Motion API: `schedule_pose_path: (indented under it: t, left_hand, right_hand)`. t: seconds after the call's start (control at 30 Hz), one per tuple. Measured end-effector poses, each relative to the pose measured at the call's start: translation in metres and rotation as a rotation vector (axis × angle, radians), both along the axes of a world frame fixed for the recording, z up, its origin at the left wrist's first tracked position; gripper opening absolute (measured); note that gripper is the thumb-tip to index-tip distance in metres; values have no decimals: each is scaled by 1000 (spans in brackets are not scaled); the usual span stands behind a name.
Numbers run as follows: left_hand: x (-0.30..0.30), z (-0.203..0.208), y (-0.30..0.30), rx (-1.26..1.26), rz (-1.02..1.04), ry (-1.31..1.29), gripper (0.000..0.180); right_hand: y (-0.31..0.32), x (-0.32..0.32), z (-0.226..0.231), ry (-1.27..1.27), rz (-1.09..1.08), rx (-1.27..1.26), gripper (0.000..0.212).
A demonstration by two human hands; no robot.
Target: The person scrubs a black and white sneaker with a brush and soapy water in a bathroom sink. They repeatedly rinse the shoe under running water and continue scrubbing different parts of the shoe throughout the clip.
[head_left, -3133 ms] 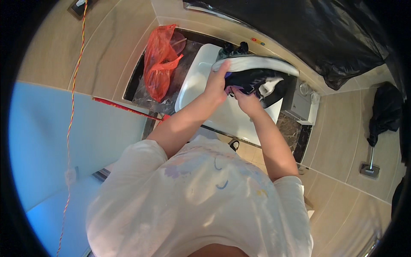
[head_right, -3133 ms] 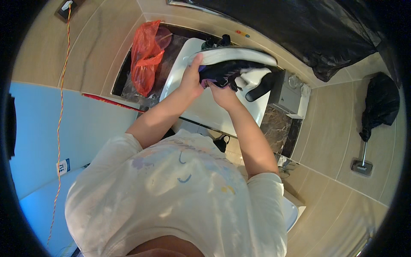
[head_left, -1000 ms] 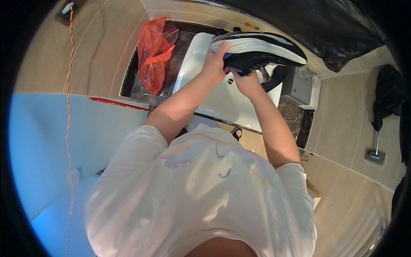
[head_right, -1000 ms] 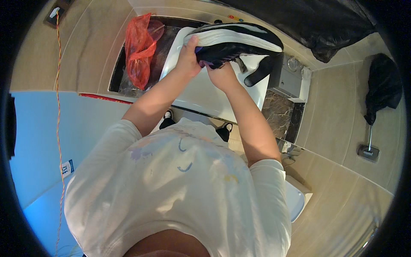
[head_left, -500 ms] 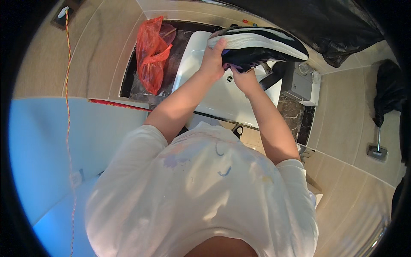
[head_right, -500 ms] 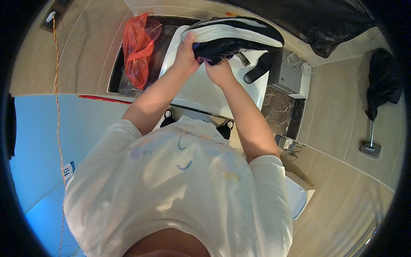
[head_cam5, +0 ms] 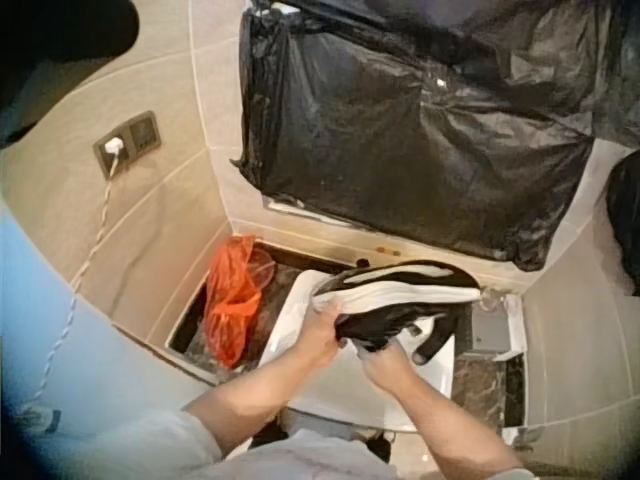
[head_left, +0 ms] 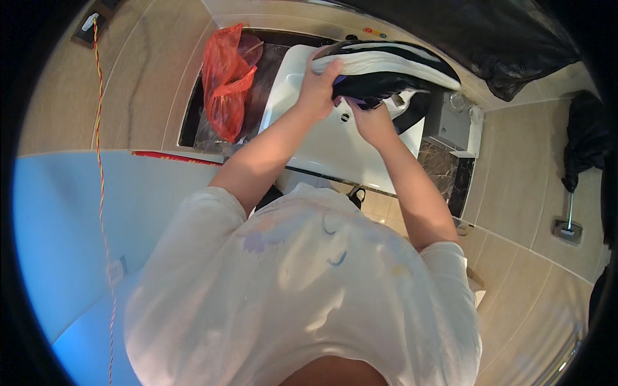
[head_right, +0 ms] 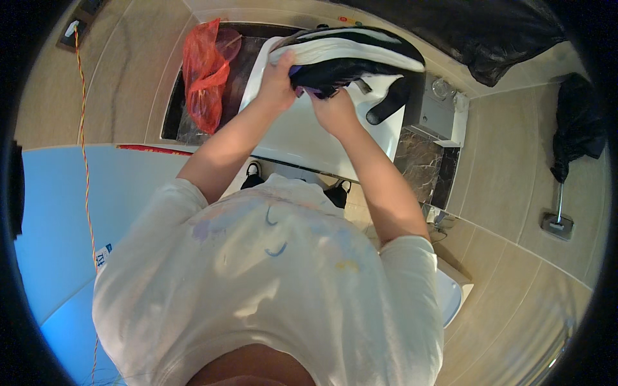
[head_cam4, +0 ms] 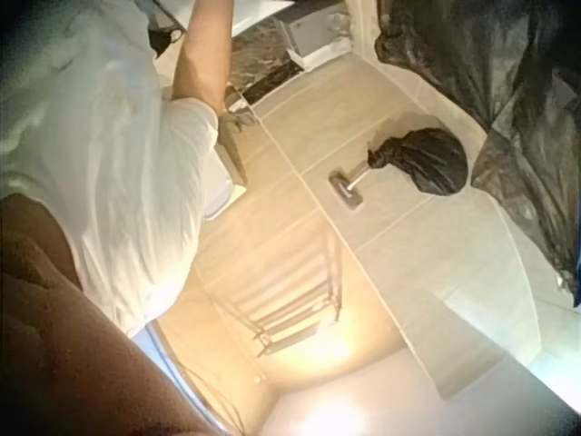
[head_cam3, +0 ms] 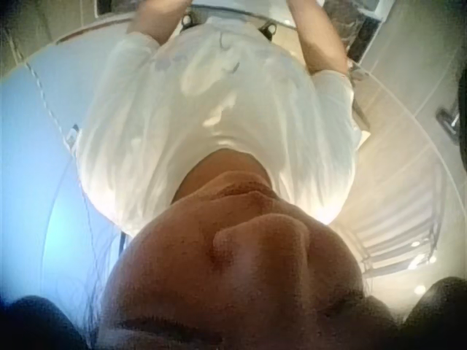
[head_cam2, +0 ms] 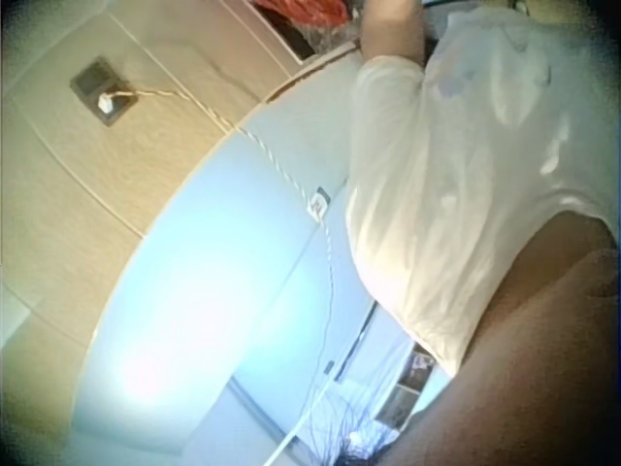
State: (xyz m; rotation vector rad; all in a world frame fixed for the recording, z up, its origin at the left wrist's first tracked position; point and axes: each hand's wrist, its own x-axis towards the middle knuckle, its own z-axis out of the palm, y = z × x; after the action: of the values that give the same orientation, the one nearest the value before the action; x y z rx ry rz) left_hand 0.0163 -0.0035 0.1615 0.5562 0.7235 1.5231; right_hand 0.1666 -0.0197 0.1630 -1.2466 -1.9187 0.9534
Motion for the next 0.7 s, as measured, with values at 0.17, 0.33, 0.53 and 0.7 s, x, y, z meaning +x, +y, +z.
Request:
schedule_pose_path:
  t: [0.17,0.33,0.53,0.7]
  left_hand:
    - [-10,-8,5,4,-20,-131,63]
    - [-5,-6,1,-33,-19,-139,61]
    - [4,6,1,2,33,-81,63]
    - [3,1,3,9,-22,-175,60]
  right_hand:
    - [-5,-20,8,-206,-50,84,26]
    - [-18,17,12,-506,-1,80,30]
    - [-6,-3,16,-15,-99,-33,23]
    - [-2,-10,-4,-59,-134,154,25]
